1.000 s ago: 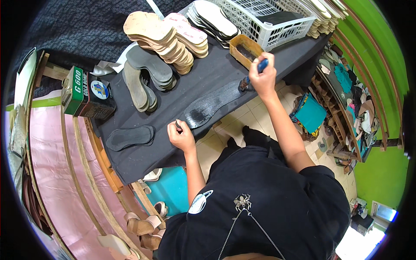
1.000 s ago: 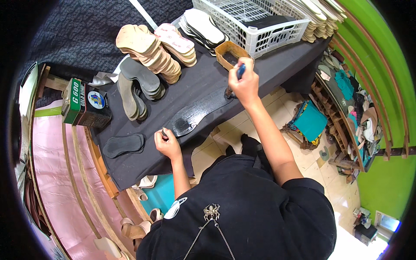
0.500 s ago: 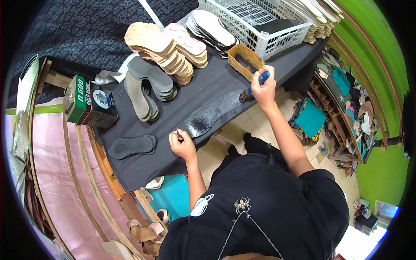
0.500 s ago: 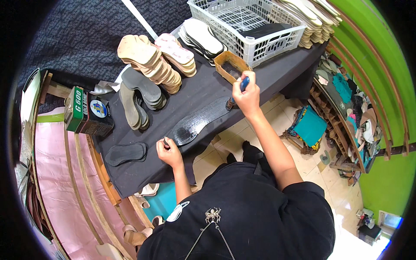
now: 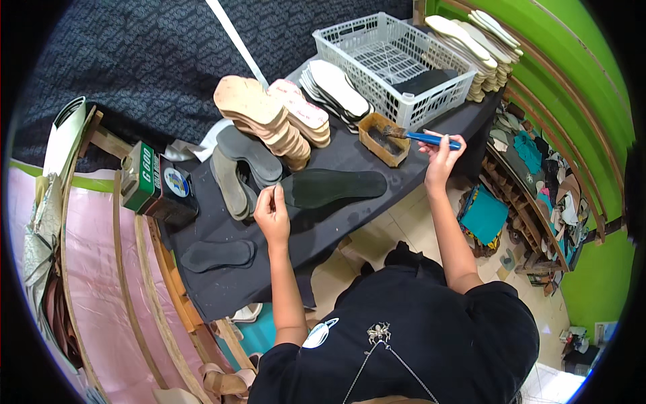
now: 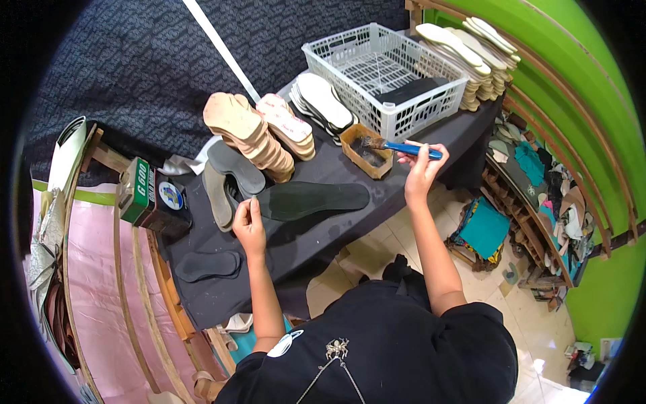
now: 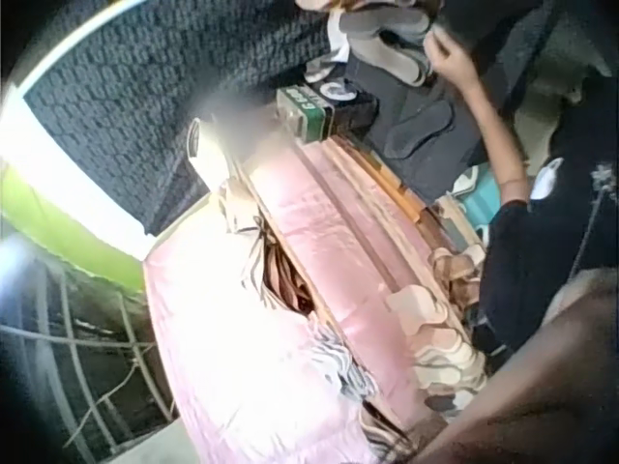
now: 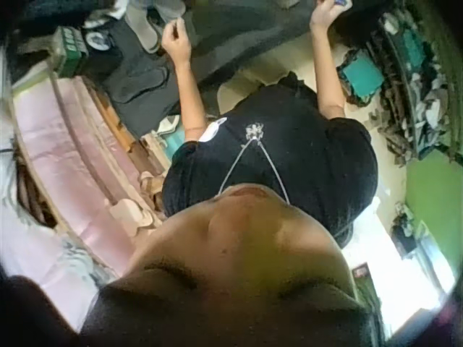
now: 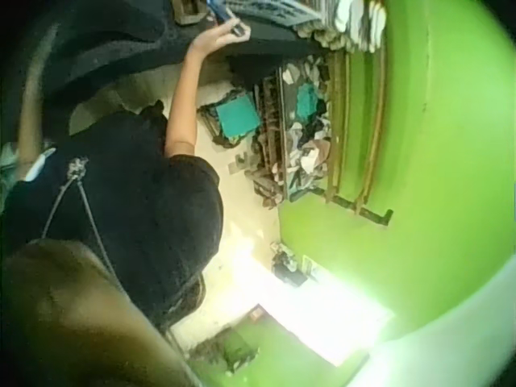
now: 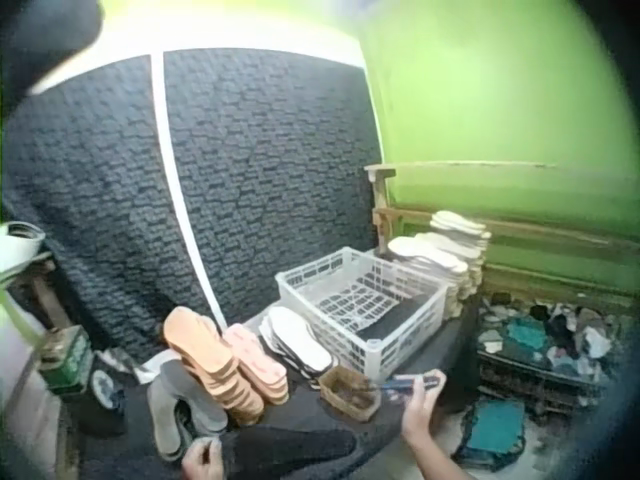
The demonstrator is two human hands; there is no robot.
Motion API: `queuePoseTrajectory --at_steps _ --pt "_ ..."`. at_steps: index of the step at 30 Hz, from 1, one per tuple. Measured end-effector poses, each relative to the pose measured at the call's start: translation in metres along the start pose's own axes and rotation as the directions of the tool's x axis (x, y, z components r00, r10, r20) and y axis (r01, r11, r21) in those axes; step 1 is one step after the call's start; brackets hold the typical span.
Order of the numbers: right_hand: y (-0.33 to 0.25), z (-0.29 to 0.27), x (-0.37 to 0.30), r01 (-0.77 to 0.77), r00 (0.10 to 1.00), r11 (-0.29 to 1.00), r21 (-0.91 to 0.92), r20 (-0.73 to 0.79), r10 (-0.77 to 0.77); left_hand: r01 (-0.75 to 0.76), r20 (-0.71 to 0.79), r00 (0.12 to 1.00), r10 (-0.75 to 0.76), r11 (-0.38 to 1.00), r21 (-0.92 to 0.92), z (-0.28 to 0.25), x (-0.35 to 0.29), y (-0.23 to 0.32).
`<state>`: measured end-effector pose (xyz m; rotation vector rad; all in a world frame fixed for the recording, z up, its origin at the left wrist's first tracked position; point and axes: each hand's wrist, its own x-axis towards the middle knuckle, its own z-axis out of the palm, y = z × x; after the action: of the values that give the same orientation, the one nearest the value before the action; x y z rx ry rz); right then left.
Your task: The person applies glue onto shoe insoles using a brush and places the coated insoles into a basket.
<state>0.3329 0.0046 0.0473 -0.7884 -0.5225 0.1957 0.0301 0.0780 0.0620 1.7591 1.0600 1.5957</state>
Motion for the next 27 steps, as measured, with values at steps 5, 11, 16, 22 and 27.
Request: queuePoseTrajectory --at_steps 5,11,16,22,27 --pt "0.023 -0.005 -0.001 0.091 0.97 0.956 -0.279 0.243 -0.021 -0.061 0.222 0.972 0.08 0.994 -0.088 0.032 0.059 0.022" --pt "0.024 -0.003 -0.003 0.125 0.949 0.881 -0.456 0.315 0.028 -0.133 0.37 0.905 0.21 0.966 -0.221 0.081 0.109 0.046" --pt "0.027 -0.016 0.006 0.088 0.96 0.891 -0.445 0.275 0.043 -0.121 0.509 0.807 0.298 0.928 -0.352 0.114 0.137 0.08" --pt "0.015 -0.029 0.023 0.055 0.963 0.893 -0.446 0.261 0.071 -0.097 0.644 0.678 0.353 0.912 -0.398 0.151 0.182 0.114" --pt "-0.02 -0.015 0.078 0.134 0.965 0.952 -0.277 0.255 -0.061 -0.068 0.721 0.56 0.407 0.891 -0.45 0.191 0.211 0.129"
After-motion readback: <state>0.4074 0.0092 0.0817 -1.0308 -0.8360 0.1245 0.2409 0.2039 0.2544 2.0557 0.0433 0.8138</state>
